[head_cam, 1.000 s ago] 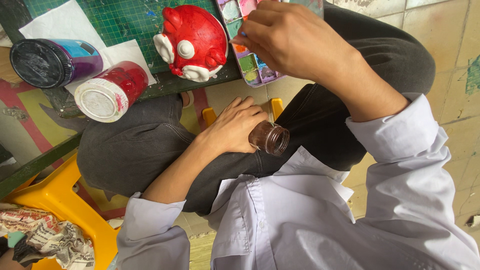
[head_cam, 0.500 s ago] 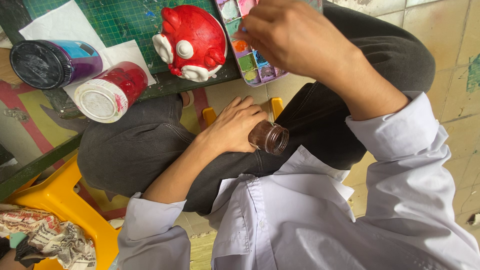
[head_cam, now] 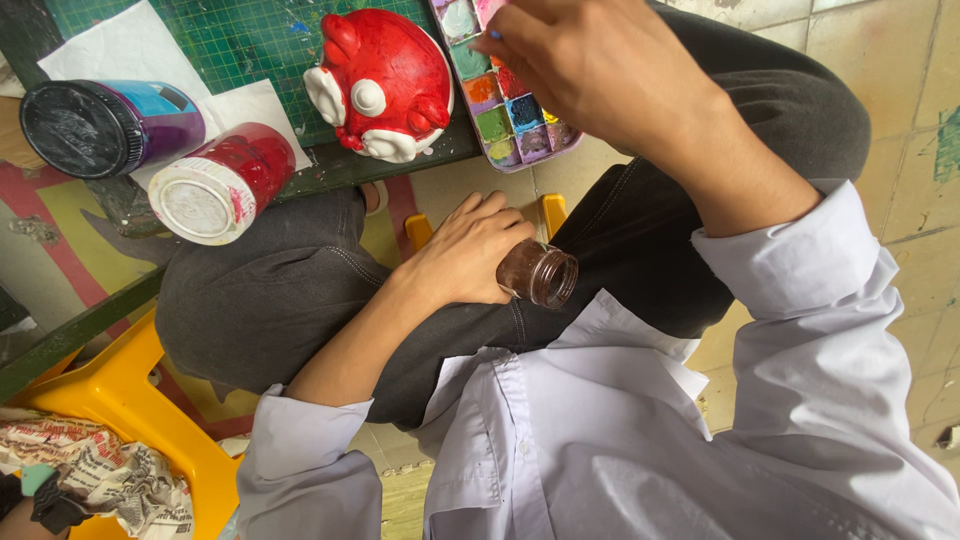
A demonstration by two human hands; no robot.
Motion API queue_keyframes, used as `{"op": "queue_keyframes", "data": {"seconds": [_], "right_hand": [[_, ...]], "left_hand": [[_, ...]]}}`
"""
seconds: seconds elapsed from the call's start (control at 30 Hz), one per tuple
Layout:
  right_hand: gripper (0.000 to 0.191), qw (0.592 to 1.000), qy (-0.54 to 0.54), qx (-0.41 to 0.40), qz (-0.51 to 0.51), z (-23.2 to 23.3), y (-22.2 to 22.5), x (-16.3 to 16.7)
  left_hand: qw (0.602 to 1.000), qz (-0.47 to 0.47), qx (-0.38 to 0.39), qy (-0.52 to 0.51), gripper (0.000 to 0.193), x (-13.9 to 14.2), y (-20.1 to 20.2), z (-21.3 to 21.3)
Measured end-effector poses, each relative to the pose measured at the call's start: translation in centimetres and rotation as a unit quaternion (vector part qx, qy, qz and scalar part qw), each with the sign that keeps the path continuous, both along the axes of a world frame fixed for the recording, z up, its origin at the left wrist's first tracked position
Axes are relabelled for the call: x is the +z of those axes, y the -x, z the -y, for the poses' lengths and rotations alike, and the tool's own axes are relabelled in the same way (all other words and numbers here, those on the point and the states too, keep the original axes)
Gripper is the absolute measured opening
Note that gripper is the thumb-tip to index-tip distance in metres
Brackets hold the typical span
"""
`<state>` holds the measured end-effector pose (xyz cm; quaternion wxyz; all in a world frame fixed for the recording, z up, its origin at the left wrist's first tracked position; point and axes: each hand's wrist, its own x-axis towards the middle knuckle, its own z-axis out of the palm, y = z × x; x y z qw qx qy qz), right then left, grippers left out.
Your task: The person sits on the floor and paints a red pig-shaped figurine with a brush, dipping the brush into a watercolor palette and opening a jar of red paint to reload it. They stir a cup of pink liquid, hold the figurine steady, and apply paint to its white base and body throughout the clip.
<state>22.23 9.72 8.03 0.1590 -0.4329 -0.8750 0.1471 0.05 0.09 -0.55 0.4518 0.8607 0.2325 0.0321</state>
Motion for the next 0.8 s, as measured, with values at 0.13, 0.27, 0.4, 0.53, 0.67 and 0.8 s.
{"op": "queue_keyframes", "data": {"seconds": [0.13, 0.27, 0.4, 0.53, 0.67, 0.8], "right_hand": [[0.024, 0.997, -0.044, 0.051, -0.047, 0.0, -0.2, -0.1], [0.035, 0.998, 0.030, -0.048, -0.014, -0.2, -0.6, 0.0], [0.035, 0.997, 0.020, -0.069, -0.032, -0.4, -1.0, -0.3], [0.027, 0.996, 0.045, -0.069, -0.037, -0.3, -1.5, -0.6], [0.022, 0.994, 0.069, -0.065, -0.061, -0.2, -2.1, -0.1], [0.017, 0.991, 0.091, -0.069, -0.076, -0.1, -2.5, 0.6]], "left_hand": [[1.000, 0.004, 0.000, -0.013, 0.062, -0.1, -0.1, -0.1], [1.000, 0.009, 0.000, -0.008, 0.063, -0.1, -0.1, 0.0], [1.000, -0.002, -0.002, 0.001, 0.061, -0.1, 0.0, 0.0], [1.000, 0.015, 0.005, -0.005, 0.063, -0.1, -0.1, 0.0], [1.000, 0.006, 0.002, -0.002, 0.059, -0.1, -0.1, 0.0], [1.000, 0.015, 0.003, -0.009, 0.058, 0.0, -0.2, -0.1]]}}
